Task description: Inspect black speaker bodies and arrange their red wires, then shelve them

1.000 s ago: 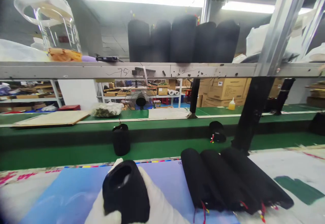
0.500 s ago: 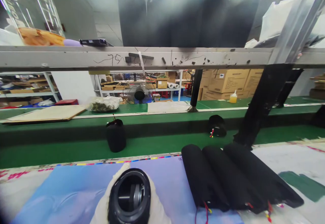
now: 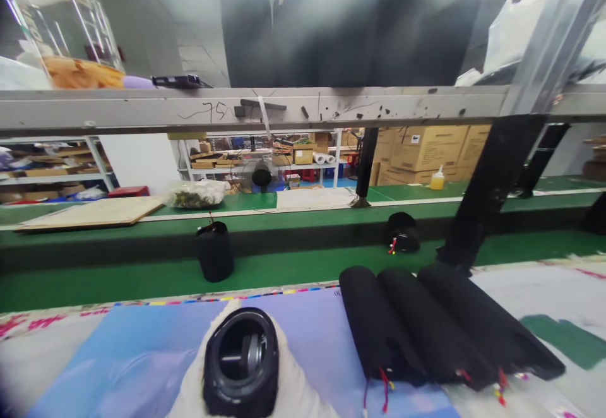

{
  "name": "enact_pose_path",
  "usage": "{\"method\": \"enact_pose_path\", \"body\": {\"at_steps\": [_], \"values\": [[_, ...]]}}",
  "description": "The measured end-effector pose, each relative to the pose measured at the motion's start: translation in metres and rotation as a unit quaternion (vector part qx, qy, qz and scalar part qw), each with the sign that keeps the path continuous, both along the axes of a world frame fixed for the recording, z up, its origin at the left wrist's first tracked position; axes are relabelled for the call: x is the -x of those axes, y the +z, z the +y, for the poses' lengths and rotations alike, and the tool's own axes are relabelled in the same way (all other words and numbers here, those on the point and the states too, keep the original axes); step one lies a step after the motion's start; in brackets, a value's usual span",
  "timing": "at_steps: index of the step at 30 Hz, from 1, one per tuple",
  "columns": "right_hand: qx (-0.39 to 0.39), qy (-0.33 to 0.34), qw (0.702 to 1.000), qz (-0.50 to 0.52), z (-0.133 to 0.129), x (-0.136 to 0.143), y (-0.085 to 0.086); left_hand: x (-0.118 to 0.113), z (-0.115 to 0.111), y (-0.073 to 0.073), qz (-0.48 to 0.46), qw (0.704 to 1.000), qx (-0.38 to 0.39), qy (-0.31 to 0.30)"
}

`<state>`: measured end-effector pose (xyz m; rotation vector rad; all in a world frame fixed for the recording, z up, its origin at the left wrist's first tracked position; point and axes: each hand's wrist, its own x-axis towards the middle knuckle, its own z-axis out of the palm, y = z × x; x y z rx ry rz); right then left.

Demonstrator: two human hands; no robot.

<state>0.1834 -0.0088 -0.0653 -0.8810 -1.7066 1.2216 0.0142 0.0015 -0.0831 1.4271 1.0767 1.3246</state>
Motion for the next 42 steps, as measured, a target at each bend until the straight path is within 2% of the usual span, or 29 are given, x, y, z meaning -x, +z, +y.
{"method": "enact_pose_path", "body": {"at_steps": [4, 7, 9, 12, 14, 15, 17, 19, 22, 26, 30, 34, 37, 40, 42], "values": [[-0.025, -0.007, 1.0, 0.008, -0.003, -0.005, 0.012, 0.003, -0.003, 0.001, -0.005, 0.999, -0.043, -0.033], [-0.03, -0.016, 0.999, -0.003, -0.008, -0.009, 0.021, 0.01, 0.0, -0.005, 0.068, 0.988, -0.134, -0.039], [-0.028, -0.024, 0.999, -0.017, -0.01, -0.011, 0.025, 0.017, 0.004, -0.008, 0.147, 0.971, -0.187, -0.009], [-0.026, -0.028, 0.998, -0.043, -0.009, -0.015, 0.033, 0.026, 0.011, -0.006, 0.27, 0.931, -0.24, 0.053], [-0.028, -0.025, 0.997, -0.061, -0.006, -0.018, 0.038, 0.029, 0.013, -0.002, 0.308, 0.912, -0.271, 0.031], [-0.029, -0.022, 0.997, -0.07, -0.004, -0.02, 0.041, 0.029, 0.012, 0.0, 0.304, 0.911, -0.278, 0.005], [-0.032, -0.012, 0.996, -0.086, -0.003, -0.023, 0.046, 0.028, 0.009, 0.004, 0.271, 0.925, -0.263, -0.033], [-0.037, 0.0, 0.994, -0.098, -0.004, -0.026, 0.051, 0.025, 0.004, 0.005, 0.252, 0.94, -0.23, -0.024], [-0.048, 0.017, 0.992, -0.111, -0.007, -0.028, 0.053, 0.022, -0.003, 0.006, 0.26, 0.943, -0.209, -0.008], [-0.027, 0.046, 0.995, -0.081, -0.009, -0.025, 0.037, 0.023, -0.009, 0.012, 0.241, 0.945, -0.22, -0.028], [-0.049, -0.007, 0.999, -0.018, -0.009, -0.016, 0.023, 0.023, -0.015, 0.019, 0.252, 0.949, -0.187, 0.02], [-0.018, 0.044, 0.999, -0.009, -0.014, -0.012, 0.04, 0.025, -0.019, 0.018, 0.255, 0.949, -0.187, -0.008], [-0.03, 0.033, 0.998, -0.052, -0.02, -0.014, 0.052, 0.026, -0.021, 0.013, 0.281, 0.941, -0.19, 0.005], [-0.053, 0.007, 0.994, -0.093, -0.023, -0.02, 0.048, 0.024, -0.021, 0.014, 0.283, 0.939, -0.193, 0.012], [-0.041, -0.003, 0.994, -0.104, -0.021, -0.023, 0.042, 0.022, -0.02, 0.018, 0.273, 0.949, -0.157, 0.009]]}}
